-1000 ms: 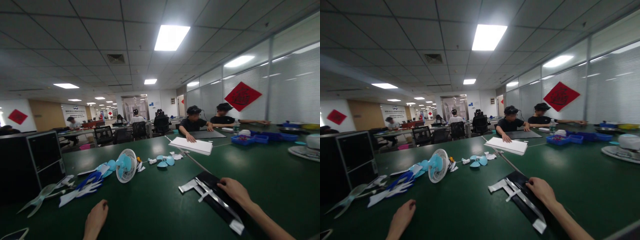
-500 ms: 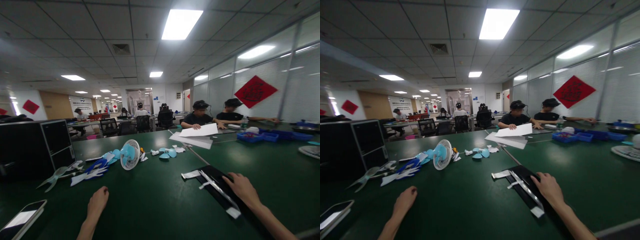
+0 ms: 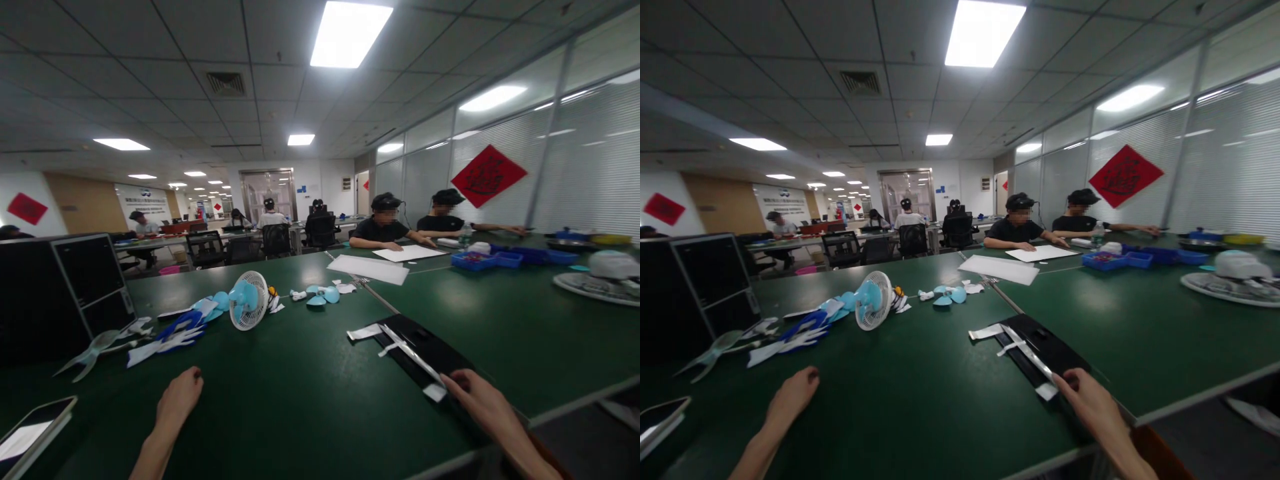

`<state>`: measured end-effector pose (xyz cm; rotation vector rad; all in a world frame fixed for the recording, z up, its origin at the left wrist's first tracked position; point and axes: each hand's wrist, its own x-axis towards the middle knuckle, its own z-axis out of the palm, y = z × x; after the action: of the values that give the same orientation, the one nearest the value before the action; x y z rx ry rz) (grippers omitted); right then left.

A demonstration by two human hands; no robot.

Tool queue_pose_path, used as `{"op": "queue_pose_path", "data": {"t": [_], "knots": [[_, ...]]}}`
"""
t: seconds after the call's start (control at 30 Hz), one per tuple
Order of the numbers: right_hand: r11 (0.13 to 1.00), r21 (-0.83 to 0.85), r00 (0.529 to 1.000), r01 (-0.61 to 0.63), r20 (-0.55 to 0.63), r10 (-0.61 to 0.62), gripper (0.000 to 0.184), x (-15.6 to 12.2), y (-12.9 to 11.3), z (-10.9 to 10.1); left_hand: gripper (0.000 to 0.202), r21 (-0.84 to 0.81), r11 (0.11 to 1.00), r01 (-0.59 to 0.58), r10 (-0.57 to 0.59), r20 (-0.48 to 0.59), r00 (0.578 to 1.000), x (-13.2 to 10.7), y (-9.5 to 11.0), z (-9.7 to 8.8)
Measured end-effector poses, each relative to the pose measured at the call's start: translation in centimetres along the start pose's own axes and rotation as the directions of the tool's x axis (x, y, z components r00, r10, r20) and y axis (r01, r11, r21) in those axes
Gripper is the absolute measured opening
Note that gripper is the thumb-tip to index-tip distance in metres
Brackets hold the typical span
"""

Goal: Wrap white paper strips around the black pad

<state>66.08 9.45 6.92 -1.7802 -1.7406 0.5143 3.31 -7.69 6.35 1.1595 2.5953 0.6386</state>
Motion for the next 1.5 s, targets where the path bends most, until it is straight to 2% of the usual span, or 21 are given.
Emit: {"op": "queue_pose_path", "data": {"t": [0.2,0.4,0.5,0.63,0.8,0.93,1.13,1.2,1.27,1.33,1.4,1.5], "knots": [[0.991,0.129,0.999,-0.040,0.021,0.038,0.049,-0.7,-0.7,0.8,0.053,0.009,1.000,0.002,-0.001,-0.116,0.993,-0.7,-0.3,0.7],[0.951,0.302,0.998,-0.064,0.044,0.053,0.047,-0.7,-0.7,1.4,0.051,0.022,0.999,0.027,-0.025,-0.102,0.994,-0.3,-0.2,0.4],[0.924,0.366,0.994,-0.109,0.069,0.090,0.049,-0.7,-1.2,1.1,0.051,0.046,0.999,-0.003,0.008,-0.098,0.995,-0.1,-0.4,0.4],[0.892,0.434,0.990,-0.123,0.111,0.082,0.038,-0.8,-1.9,1.1,0.051,0.035,0.999,-0.020,0.024,-0.104,0.994,-0.3,-0.4,0.5],[0.833,0.551,0.997,-0.046,0.075,0.005,0.039,-1.2,-3.4,1.7,0.052,0.017,1.000,-0.023,0.025,-0.110,0.994,-0.6,-0.4,0.6],[0.816,0.576,0.997,0.051,0.017,-0.074,0.042,-1.2,-5.6,1.5,0.050,-0.004,0.999,-0.041,0.040,-0.120,0.992,-0.7,-0.5,0.7],[0.845,0.479,0.970,0.239,-0.080,-0.229,0.039,1.6,-9.7,0.4,0.049,0.034,0.999,-0.031,0.034,-0.106,0.994,-0.6,-0.1,0.5],[0.864,0.383,0.944,0.327,-0.166,-0.284,0.035,3.2,-11.0,0.2,0.048,0.043,0.998,-0.045,0.050,-0.115,0.992,-0.6,0.0,0.5],[0.903,0.192,0.909,0.385,-0.246,-0.335,0.032,5.0,-12.4,0.6,0.046,0.043,0.998,-0.050,0.056,-0.135,0.989,-0.7,0.1,0.6],[0.918,-0.057,0.881,0.392,-0.264,-0.392,0.033,6.6,-13.7,1.6,0.045,0.043,0.998,-0.049,0.055,-0.157,0.986,-0.8,0.2,0.6],[0.891,-0.235,0.872,0.389,-0.219,-0.438,0.033,7.9,-14.9,3.1,0.045,0.042,0.998,-0.047,0.054,-0.175,0.983,-0.8,0.2,0.7],[0.858,-0.314,0.880,0.406,-0.120,-0.460,0.028,8.9,-16.3,6.0,0.046,0.022,0.999,-0.036,0.039,-0.149,0.988,-0.7,0.3,0.7]]}}
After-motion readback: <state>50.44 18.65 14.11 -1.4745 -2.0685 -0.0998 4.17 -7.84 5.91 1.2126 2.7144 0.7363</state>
